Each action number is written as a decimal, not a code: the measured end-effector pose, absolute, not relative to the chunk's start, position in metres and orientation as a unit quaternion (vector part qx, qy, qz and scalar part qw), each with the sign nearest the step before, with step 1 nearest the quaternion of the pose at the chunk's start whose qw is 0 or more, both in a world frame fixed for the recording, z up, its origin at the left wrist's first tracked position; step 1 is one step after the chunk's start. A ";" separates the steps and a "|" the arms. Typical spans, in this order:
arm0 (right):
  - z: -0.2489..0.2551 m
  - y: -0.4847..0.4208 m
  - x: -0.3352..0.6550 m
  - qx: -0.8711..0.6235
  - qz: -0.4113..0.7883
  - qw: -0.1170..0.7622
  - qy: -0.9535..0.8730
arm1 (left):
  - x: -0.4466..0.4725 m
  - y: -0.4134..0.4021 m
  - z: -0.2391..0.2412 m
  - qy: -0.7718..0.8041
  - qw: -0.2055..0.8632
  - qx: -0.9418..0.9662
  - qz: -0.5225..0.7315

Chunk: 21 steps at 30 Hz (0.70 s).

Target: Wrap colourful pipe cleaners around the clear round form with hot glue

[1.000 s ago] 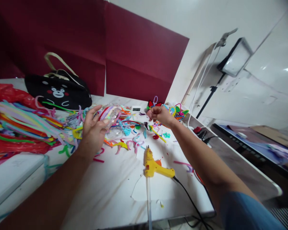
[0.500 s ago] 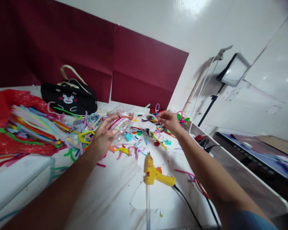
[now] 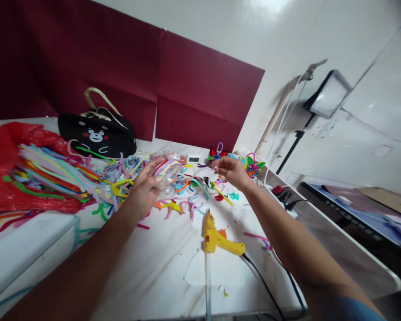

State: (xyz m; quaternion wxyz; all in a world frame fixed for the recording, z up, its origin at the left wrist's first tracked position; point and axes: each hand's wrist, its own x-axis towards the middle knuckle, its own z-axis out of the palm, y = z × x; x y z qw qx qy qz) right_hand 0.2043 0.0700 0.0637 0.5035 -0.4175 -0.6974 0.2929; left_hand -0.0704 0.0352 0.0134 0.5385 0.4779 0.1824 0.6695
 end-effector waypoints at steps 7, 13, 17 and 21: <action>0.070 0.061 0.206 -0.391 0.355 0.562 -0.637 | -0.072 0.028 0.008 0.166 0.627 0.528 0.548; 0.074 0.049 0.196 -0.377 0.396 0.551 -0.630 | -0.066 0.020 0.001 0.195 0.650 0.597 0.428; 0.076 0.038 0.188 -0.370 0.423 0.528 -0.637 | -0.062 0.021 -0.003 0.254 0.626 0.617 0.404; 0.080 0.031 0.187 -0.366 0.401 0.538 -0.645 | -0.059 0.026 -0.010 0.329 0.576 0.628 0.408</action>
